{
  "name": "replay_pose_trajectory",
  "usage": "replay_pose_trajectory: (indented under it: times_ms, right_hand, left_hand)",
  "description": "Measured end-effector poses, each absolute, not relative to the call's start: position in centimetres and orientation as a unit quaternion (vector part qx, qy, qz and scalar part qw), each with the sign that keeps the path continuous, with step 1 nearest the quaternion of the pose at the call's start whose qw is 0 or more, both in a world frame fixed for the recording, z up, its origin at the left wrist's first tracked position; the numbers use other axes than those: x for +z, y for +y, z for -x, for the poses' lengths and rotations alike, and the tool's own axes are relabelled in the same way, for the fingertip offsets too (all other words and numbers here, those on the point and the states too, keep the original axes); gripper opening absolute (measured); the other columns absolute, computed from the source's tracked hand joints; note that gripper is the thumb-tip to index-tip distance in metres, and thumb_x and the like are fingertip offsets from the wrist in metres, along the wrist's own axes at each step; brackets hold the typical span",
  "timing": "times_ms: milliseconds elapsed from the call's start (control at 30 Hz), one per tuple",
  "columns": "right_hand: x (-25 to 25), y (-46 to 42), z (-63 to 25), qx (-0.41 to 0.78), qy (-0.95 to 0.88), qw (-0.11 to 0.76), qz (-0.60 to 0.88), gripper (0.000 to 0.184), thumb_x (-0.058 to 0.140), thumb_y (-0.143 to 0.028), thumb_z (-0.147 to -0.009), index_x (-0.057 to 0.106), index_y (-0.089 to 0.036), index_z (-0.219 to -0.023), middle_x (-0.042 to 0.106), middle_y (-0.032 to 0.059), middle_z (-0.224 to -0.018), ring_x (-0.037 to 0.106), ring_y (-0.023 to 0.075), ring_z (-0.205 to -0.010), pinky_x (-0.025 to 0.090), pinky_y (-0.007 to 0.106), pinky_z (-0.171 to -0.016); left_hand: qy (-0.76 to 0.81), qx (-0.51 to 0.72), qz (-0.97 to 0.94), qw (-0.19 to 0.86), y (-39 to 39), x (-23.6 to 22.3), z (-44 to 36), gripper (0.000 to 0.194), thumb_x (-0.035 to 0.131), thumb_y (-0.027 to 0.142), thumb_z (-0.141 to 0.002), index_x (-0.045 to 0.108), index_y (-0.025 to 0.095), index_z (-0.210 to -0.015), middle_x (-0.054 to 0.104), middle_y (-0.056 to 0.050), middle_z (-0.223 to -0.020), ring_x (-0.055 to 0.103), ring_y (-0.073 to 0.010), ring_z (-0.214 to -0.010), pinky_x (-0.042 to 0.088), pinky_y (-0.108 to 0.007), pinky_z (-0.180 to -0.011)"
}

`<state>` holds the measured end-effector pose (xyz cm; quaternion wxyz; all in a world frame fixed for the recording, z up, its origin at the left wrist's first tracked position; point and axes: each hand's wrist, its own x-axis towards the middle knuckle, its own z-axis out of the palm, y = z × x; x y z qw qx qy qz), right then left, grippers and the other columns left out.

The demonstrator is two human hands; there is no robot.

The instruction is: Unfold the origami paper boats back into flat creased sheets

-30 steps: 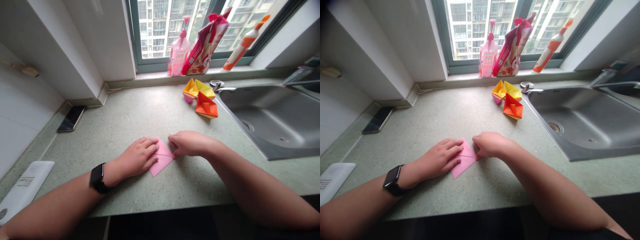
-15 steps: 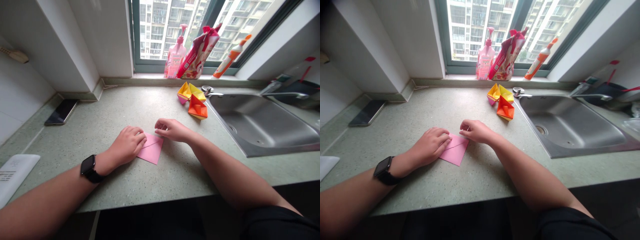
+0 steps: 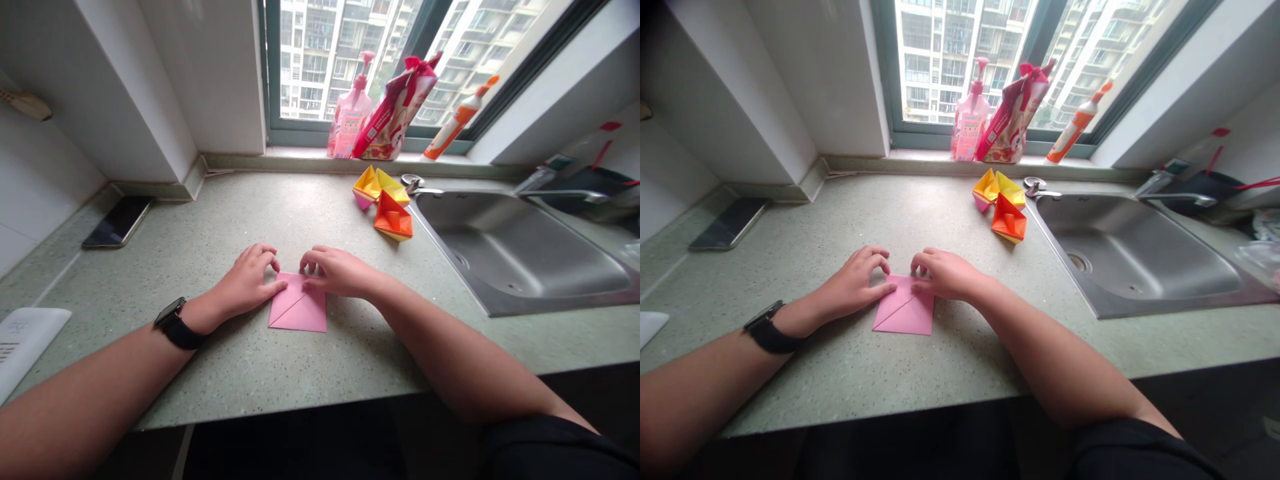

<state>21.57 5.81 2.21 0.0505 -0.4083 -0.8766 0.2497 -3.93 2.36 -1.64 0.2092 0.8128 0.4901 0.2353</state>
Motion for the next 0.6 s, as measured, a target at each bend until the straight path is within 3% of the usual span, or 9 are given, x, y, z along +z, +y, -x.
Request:
replay_pose_trajectory:
  times_ms: [167,333,500,600]
  right_hand:
    - [2.1,6.0,-21.5,0.28,-0.874,0.081,0.389,0.015,0.077,-0.028,-0.095,0.076,-0.021,-0.108,0.071,0.0069,-0.109,0.065,0.0181,-0.095,0.047,0.029,-0.083]
    - [2.2,6.7,-21.7,0.359,-0.837,0.105,0.399,0.017,0.078,-0.035,-0.09,0.075,-0.02,-0.098,0.073,0.0038,-0.097,0.064,0.0177,-0.087,0.046,0.029,-0.077]
    - [2.4,7.3,-22.0,0.571,-0.676,0.227,0.407,0.042,0.083,-0.048,-0.084,0.071,-0.021,-0.113,0.078,0.0066,-0.106,0.071,0.0205,-0.092,0.053,0.03,-0.077]
    - [2.3,7.3,-21.9,0.652,-0.611,0.254,0.37,0.05,0.087,-0.053,-0.08,0.074,-0.02,-0.115,0.079,0.0088,-0.112,0.073,0.021,-0.094,0.055,0.031,-0.081]
  left_hand:
    - [0.476,0.287,-0.792,0.253,2.4,-1.0,3.9,0.017,0.07,0.038,-0.092,0.067,0.023,-0.085,0.07,-0.009,-0.123,0.063,-0.0292,-0.12,0.047,-0.053,-0.115]
    - [0.509,0.351,-0.727,0.3,1.9,0.2,3.7,0.02,0.074,0.042,-0.092,0.071,0.024,-0.083,0.074,-0.003,-0.09,0.067,-0.0247,-0.092,0.053,-0.042,-0.096]
    - [0.486,0.489,-0.587,0.424,2.2,0.5,3.5,0.03,0.083,0.048,-0.086,0.069,0.021,-0.083,0.069,-0.001,-0.082,0.062,-0.0187,-0.08,0.052,-0.032,-0.081]
    - [0.457,0.546,-0.51,0.482,2.4,0.2,3.3,0.037,0.089,0.051,-0.082,0.067,0.02,-0.083,0.065,0.0,-0.081,0.06,-0.0162,-0.078,0.052,-0.03,-0.08]
